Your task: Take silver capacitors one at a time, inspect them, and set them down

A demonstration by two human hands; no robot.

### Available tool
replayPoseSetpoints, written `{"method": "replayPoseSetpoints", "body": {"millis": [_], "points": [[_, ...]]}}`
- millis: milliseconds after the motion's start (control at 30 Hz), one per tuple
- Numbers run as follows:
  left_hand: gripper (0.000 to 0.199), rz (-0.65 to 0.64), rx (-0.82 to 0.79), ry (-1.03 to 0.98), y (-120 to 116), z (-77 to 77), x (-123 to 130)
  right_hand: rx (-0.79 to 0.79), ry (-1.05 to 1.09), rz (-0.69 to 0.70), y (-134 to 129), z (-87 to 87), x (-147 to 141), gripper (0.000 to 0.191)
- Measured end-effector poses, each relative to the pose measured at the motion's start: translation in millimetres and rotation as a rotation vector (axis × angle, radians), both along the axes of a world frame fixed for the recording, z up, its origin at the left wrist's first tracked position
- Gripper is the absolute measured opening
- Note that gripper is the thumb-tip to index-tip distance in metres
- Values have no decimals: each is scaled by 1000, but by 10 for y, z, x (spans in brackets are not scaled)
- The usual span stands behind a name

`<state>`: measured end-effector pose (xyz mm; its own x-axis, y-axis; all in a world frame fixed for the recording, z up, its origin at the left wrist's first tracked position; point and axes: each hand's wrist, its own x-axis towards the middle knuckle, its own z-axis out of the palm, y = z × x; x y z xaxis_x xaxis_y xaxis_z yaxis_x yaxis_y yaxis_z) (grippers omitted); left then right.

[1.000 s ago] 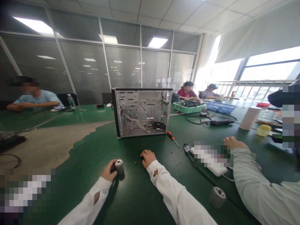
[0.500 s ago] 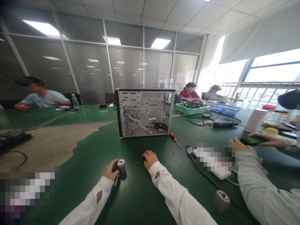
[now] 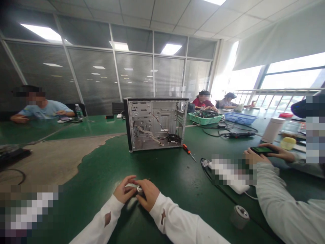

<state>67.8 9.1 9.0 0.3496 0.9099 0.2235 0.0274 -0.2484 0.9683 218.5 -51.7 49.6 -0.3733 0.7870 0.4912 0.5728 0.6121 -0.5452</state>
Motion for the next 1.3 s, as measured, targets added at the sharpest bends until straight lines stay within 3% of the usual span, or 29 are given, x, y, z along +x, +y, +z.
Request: {"method": "replayPoseSetpoints", "body": {"millis": [133, 300, 600, 700, 833, 1000, 1167, 1233, 1300], "points": [[36, -17, -24, 26, -8, 23, 16, -30, 15, -72, -245, -72, 170, 48], [32, 9, -38, 43, 32, 9, 47, -11, 22, -247, -740, -251, 573, 48], [30, 32, -40, 57, 50, -32, 66, 148, -64, -1120, -1695, -651, 1606, 56], [30, 46, -47, 38, 59, -44, 66, 282, -179, -1257, -1859, -776, 1984, 65], [31, 79, -45, -14, 76, -58, 50, 405, -288, -1316, -1852, -842, 2254, 67], [31, 123, -28, -43, 25, -56, -41, 391, -271, -1298, -1739, -723, 2221, 65], [29, 166, -25, -57, -111, -40, -193, 598, -211, -1356, -1813, -570, 1771, 53], [28, 186, -29, -60, -161, -32, -233, 592, -243, -1207, -1806, -546, 1480, 45], [26, 203, -33, -61, -201, -23, -254, 461, -318, -1000, -1734, -535, 1178, 45]]}}
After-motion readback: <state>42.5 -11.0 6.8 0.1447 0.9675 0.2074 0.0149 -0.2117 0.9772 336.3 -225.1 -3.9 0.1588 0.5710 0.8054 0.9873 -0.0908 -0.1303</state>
